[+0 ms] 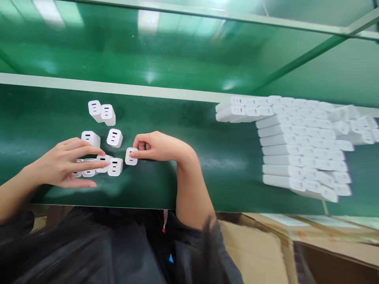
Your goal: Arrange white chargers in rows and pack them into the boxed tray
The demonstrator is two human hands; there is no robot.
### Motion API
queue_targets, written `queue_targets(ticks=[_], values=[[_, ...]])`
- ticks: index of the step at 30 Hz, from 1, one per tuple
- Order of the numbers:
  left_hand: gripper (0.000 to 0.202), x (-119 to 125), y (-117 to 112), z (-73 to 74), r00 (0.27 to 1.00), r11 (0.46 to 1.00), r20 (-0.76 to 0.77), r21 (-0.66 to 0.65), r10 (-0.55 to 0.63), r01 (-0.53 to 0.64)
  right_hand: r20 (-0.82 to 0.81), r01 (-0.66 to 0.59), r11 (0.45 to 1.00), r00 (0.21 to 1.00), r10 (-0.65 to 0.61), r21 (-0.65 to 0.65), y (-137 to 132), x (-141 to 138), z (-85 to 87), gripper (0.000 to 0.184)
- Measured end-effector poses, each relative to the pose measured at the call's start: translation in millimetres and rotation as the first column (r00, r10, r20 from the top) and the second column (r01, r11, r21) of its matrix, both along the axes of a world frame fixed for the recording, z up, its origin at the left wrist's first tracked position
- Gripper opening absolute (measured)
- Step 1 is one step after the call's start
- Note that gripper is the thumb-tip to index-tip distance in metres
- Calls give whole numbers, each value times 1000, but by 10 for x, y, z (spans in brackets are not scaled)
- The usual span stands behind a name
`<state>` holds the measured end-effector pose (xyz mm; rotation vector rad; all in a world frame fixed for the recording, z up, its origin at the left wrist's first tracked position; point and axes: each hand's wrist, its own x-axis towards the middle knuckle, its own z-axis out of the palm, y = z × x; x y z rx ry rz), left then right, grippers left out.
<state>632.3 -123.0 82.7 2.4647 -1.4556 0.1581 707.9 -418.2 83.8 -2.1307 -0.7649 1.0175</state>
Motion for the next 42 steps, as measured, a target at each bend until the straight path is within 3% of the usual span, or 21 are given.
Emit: queue_targets(ticks=[3, 6, 10, 13, 17, 22, 27, 33, 38, 42], values=[[46, 6, 7, 7, 1000, 1000, 13, -30, 0, 1, 139, 210, 974, 966, -220, 85, 27, 26, -106, 37], [47, 27, 35, -7, 999, 998, 42, -56, 17, -14, 271, 422, 854, 821, -503, 305, 158, 73, -329, 35], [41, 76, 86, -28, 992, 991, 78, -101, 94, -86, 310, 472, 710, 671, -674, 522, 340, 115, -584, 40], [27, 119, 117, -19, 972, 966, 73, -148, 223, -211, 287, 470, 659, 640, -713, 587, 399, 86, -621, 35], [20, 167, 148, -10, 940, 926, 43, -190, 339, -325, 252, 421, 682, 709, -658, 598, 461, 20, -621, 31], [27, 216, 194, -80, 908, 896, 14, -172, 418, -409, 317, 399, 695, 678, -663, 598, 545, -6, -687, 32], [29, 255, 232, -142, 908, 897, 24, -170, 418, -409, 380, 301, 705, 675, -633, 642, 529, -36, -622, 21], [25, 248, 235, -126, 915, 905, -25, -140, 402, -402, 501, 64, 795, 745, -440, 603, 514, -71, -592, 15], [29, 245, 202, -170, 906, 907, -104, -59, 410, -417, 518, 40, 831, 765, -383, 555, 578, -117, -664, 21], [35, 239, 105, -227, 855, 874, -232, -40, 464, -485, 584, 57, 855, 708, -398, 515, 643, -181, -673, 26]])
